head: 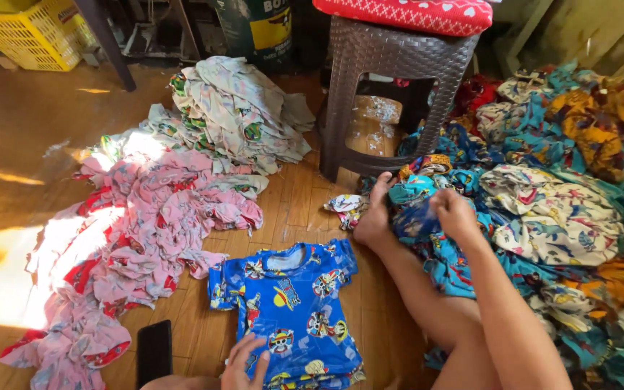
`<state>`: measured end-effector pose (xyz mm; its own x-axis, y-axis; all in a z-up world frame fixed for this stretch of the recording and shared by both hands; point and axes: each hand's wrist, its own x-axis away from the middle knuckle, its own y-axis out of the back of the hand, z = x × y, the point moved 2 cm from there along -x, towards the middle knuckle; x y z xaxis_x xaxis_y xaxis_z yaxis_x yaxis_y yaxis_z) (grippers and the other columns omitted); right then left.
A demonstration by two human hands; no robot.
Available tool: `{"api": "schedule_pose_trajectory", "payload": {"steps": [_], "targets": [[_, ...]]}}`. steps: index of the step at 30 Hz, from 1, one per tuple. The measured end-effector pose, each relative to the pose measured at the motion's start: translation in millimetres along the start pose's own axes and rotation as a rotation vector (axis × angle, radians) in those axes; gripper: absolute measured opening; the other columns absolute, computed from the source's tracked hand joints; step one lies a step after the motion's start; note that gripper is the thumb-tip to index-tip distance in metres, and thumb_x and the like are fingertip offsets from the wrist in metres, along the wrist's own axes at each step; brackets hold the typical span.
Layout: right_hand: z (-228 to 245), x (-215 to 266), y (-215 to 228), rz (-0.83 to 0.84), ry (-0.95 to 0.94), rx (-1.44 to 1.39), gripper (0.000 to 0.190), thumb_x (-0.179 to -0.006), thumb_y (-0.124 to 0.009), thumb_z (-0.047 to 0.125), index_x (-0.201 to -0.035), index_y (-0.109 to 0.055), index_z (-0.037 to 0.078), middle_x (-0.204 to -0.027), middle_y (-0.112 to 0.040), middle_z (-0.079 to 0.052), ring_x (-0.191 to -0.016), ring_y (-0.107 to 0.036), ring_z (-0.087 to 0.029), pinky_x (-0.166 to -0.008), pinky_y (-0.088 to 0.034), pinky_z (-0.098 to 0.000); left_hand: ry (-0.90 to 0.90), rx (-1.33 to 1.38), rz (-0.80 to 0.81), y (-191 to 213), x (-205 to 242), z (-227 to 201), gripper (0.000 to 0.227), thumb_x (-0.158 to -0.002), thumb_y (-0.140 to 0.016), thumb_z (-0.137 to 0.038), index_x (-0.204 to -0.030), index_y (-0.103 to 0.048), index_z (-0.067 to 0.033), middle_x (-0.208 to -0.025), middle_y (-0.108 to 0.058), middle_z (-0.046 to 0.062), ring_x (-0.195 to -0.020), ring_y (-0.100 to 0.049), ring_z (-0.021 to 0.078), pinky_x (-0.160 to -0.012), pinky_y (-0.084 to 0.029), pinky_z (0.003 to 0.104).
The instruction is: Inspecting and trimming loose threads from blue baby garments while sitting on the floor.
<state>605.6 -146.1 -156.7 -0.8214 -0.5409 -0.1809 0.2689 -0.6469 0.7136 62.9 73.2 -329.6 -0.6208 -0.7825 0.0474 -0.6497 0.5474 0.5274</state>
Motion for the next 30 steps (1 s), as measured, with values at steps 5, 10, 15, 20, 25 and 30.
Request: {"api": "schedule_pose_trajectory", "payload": {"steps": [5,10,15,20,25,30], "targets": [[160.3,43.6,99.1,-0.106,-0.093,-0.546,0.007,-0.109,-0.057,0.020,-0.112,-0.055,0.014,-0.073,-0.045,0.005,-0.050,-0.034,-0.005,-0.040,-0.026,-0.0228,-0.034,0.073,-0.159,67.0,9.3,-111.2,0.021,-0.090,-0.070,-0.019,-0.107,-0.076,-0.0092,-0.127,-0.074,0.005,-0.113,-0.070,0.0183,-0.094,-0.056,0.031],[249.5,94.0,121.6,0.023,0.020,-0.732,0.004,-0.107,-0.060,0.019,-0.109,-0.058,0.015,-0.080,-0.051,0.007,-0.059,-0.042,-0.001,-0.045,-0.034,-0.0168,-0.137,0.308,-0.056,70.4,19.8,-180.3,0.021,-0.090,-0.069,-0.014,-0.108,-0.078,-0.0073,-0.119,-0.078,0.002,-0.101,-0.074,0.0151,-0.088,-0.059,0.028],[300.1,142.6,99.6,0.275,0.034,-1.053,0.010,-0.104,-0.061,0.015,-0.113,-0.060,0.011,-0.093,-0.066,-0.002,-0.069,-0.061,-0.005,-0.054,-0.050,-0.0164,-0.133,0.613,0.079,42.1,26.5,-206.0,0.043,-0.089,-0.074,-0.010,-0.130,-0.065,-0.0018,-0.122,-0.076,0.014,-0.099,-0.073,0.0175,-0.082,-0.061,0.028],[300.1,185.7,21.2,0.423,-0.084,-1.167,0.010,-0.102,-0.058,0.013,-0.111,-0.057,0.015,-0.063,-0.045,0.003,-0.043,-0.035,-0.007,-0.036,-0.023,-0.0228,0.169,1.428,0.315,51.1,52.7,-195.1,0.035,-0.095,-0.069,-0.008,-0.127,-0.066,0.0040,-0.111,-0.075,0.014,-0.086,-0.071,0.0159,-0.076,-0.059,0.027],[295.8,213.9,-54.4,0.682,0.003,-1.225,0.015,-0.103,-0.057,0.008,-0.118,-0.059,0.010,-0.069,-0.049,0.003,-0.046,-0.037,-0.005,-0.038,-0.025,-0.0208,-0.114,1.444,0.191,138.9,83.8,-178.3,0.034,-0.100,-0.066,-0.019,-0.127,-0.057,0.0013,-0.106,-0.070,0.011,-0.094,-0.064,0.0166,-0.081,-0.051,0.029],[317.3,247.3,-102.5,0.855,0.205,-1.137,0.016,-0.100,-0.063,0.006,-0.116,-0.067,0.006,-0.083,-0.064,0.001,-0.060,-0.046,-0.005,-0.051,-0.035,-0.0205,-0.071,0.924,0.087,206.9,148.8,-191.9,0.084,-0.078,-0.081,-0.024,-0.148,-0.039,-0.0035,-0.107,-0.061,0.013,-0.087,-0.057,0.0163,-0.071,-0.043,0.025]]}}
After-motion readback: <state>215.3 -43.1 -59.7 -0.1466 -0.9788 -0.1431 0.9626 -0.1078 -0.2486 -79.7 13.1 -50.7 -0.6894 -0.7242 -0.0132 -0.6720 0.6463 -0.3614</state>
